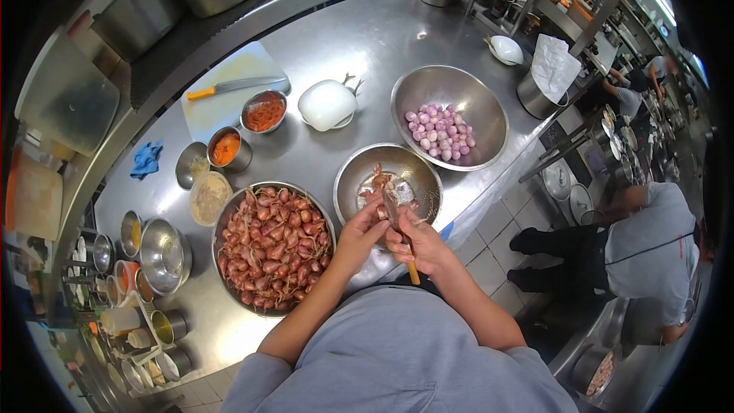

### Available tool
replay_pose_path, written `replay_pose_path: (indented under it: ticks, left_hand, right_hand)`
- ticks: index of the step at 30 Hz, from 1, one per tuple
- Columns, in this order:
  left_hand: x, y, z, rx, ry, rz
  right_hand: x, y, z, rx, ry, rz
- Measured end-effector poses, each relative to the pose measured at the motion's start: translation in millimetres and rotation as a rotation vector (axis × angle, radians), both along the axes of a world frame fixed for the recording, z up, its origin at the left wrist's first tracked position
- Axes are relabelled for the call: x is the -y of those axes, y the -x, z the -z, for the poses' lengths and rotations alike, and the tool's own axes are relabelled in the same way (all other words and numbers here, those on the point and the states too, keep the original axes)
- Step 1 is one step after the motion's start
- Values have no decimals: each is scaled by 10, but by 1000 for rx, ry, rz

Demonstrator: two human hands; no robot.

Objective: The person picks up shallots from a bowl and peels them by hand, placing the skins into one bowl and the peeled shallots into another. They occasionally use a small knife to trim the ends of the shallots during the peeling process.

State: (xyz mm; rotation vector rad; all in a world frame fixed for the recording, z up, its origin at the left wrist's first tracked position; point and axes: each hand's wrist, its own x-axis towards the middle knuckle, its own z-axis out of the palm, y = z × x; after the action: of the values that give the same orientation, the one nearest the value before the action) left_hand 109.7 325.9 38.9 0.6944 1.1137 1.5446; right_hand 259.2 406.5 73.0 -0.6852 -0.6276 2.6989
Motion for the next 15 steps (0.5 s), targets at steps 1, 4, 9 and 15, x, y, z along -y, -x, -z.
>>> replay_pose_path:
  ticks: [1,4,9,15]
  left_hand:
    - [1,11,5,1,0,-1]
    - [-8,24,75,43,28,16]
    - [4,51,44,110,81,-68]
    - [-12,86,36,132,26,-96]
  right_hand:
    - [5,0,-13,1,0,-1]
    - [17,-5,-42,42,-3,-10]
    - [-84,-38,43,49,14,105]
    - [-119,-8,9,439,-428,14]
